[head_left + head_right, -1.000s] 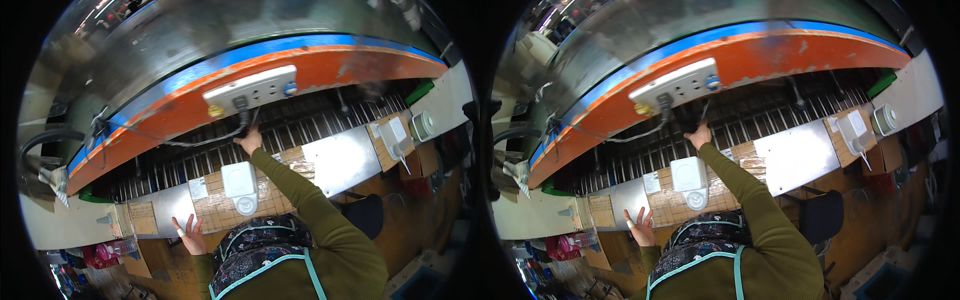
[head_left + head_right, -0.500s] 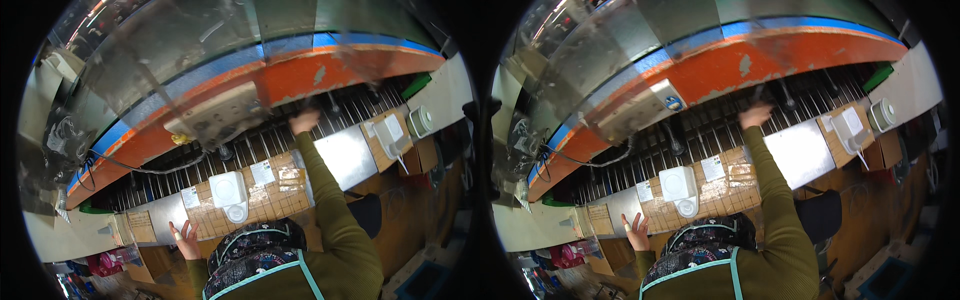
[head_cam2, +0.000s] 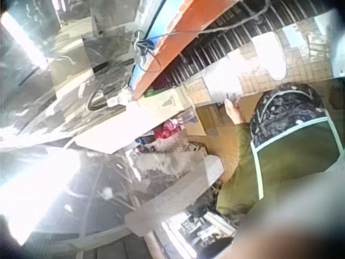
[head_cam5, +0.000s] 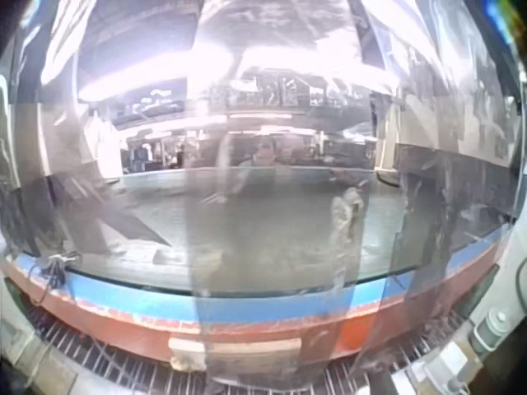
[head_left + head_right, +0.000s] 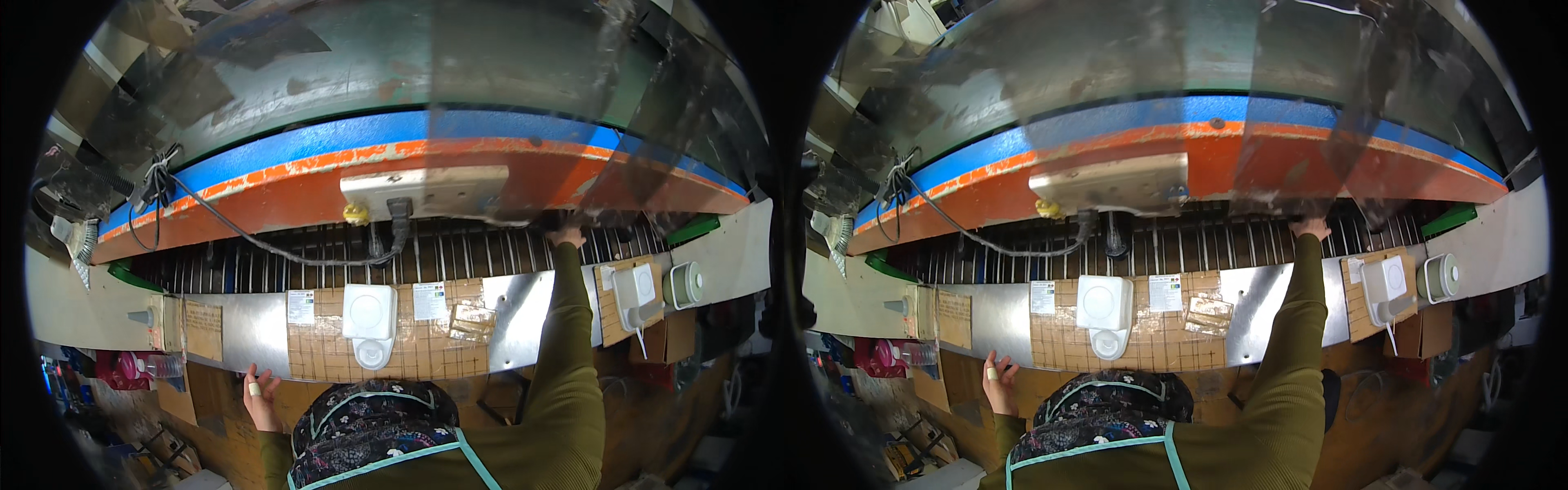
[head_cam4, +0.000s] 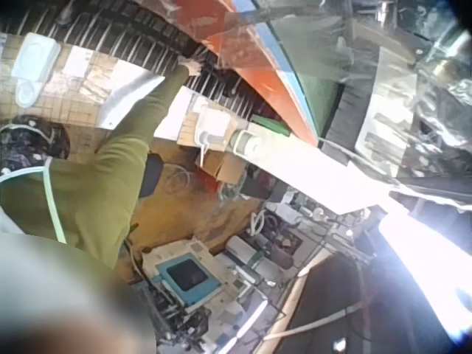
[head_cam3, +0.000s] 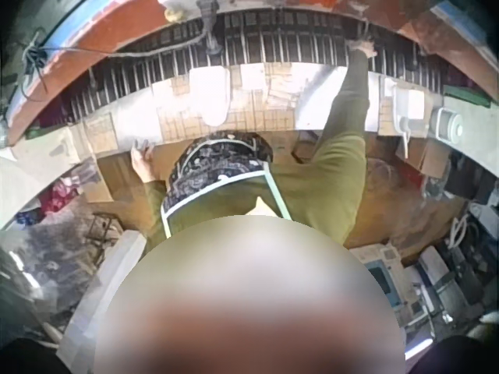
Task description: The person applies a white adhesive to the sole of a black shoe using a small brush. The person repeatedly dips the brush into a container and spreads the adhesive along the shoe's sole and edges.
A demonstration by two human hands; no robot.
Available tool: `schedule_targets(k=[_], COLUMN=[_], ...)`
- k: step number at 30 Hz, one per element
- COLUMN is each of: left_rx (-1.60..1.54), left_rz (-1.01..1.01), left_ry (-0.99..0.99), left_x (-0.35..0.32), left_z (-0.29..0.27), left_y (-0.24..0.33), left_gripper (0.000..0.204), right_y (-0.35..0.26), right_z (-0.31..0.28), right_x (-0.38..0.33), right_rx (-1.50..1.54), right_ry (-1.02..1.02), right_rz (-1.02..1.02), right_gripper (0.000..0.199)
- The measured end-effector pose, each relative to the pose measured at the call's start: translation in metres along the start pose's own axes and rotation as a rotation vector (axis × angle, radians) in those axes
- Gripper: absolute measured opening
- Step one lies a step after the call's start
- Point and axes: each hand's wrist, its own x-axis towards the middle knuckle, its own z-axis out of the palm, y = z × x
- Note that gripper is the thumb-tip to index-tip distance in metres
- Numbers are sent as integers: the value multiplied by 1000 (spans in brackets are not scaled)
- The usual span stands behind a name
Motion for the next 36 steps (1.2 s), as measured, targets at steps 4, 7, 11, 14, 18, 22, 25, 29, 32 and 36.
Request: schedule_targets(k=[4, 7, 11, 14, 18, 22, 25, 29, 32, 36], left_rx=[10, 26, 81, -82, -253, -542, -836, -723, -692, -616], left_rz=[-2, -21, -65, -245, -535, -650, -770, -652, -373, 445], left_ry=[-134, -343, -722, -1088, -1489, -1650, -1534, -1378, -1216, -858], left_x=[11, 21, 33, 35, 38, 53, 65, 88, 104, 117], left_z=[9, 29, 67, 96, 106, 66, 14, -49, -72, -68], left_y=[9, 18, 31, 38, 42, 31, 8, -7, 10, 56], left_gripper=[53, 49, 51, 55, 82, 107, 109, 100, 107, 131], right_y=[-9, -5, -2, -21, -73, -121, -145, -150, -137, -133], right_z=[-56, -98, -137, -153, -181, -201, -189, -150, -119, -79], right_x=[-23, -78, -202, -312, -429, -501, -542, -558, -568, -580], right_rx=[62, 470, 1169, 1591, 1850, 1799, 1610, 1331, 825, 496], right_ry=[13, 102, 55, -123, -408, -604, -536, -303, -266, -69], right_rz=[-87, 54, 20, 87, -131, -375, -545, -379, -309, -171], right_gripper=[95, 66, 40, 29, 45, 62, 55, 33, 29, 15])
